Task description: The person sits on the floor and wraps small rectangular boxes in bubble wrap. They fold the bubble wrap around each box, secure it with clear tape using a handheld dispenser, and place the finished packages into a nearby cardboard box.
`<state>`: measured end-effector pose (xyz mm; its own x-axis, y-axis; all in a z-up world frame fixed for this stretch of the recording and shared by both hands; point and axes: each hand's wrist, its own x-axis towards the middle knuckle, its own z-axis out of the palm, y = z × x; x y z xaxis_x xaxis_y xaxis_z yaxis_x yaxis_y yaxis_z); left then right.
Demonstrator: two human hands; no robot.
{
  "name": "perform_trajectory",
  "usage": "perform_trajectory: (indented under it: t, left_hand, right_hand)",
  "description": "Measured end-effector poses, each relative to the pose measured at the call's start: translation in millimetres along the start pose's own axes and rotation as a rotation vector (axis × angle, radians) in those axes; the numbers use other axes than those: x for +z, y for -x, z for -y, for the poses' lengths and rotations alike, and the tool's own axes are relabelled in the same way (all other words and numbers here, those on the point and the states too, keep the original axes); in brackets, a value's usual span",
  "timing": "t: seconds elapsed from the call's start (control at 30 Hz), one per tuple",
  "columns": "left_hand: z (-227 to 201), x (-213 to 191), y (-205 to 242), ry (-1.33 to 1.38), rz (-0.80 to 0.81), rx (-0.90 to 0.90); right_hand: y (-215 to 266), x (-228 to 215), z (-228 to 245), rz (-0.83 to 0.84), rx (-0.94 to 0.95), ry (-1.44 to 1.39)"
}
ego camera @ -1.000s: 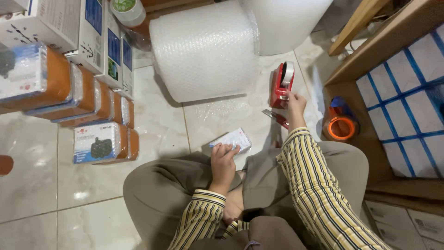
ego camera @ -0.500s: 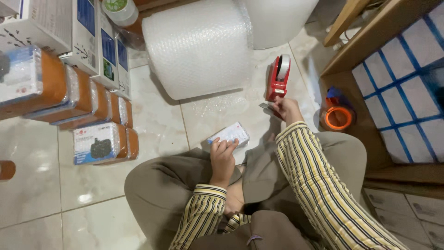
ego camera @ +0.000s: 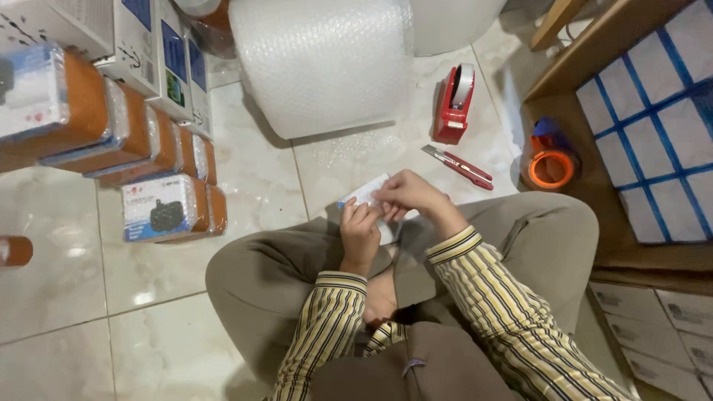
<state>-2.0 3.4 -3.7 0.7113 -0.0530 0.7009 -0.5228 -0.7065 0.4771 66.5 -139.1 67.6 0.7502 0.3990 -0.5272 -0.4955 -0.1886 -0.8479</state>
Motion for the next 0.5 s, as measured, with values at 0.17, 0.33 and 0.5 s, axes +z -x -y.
perform_trajectory:
  t: [0.17,0.33,0.5]
  left_hand:
    - [1.5,-3.1,-6.6,0.098,-0.037,-0.047]
    - [23.9,4.9,4.8,0.298,-0.103,-0.160]
    - [4.0,-22.2,-24.4,0.345,0.072,-0.311]
  right_hand:
    - [8.0,18.5,16.0,-0.297,-0.007,0.674]
    - [21.3,18.0,11.9,-0.442,-0.070,1.167]
    - [10.2,-12.2,-25.4,-0.278,-0.210,1.252]
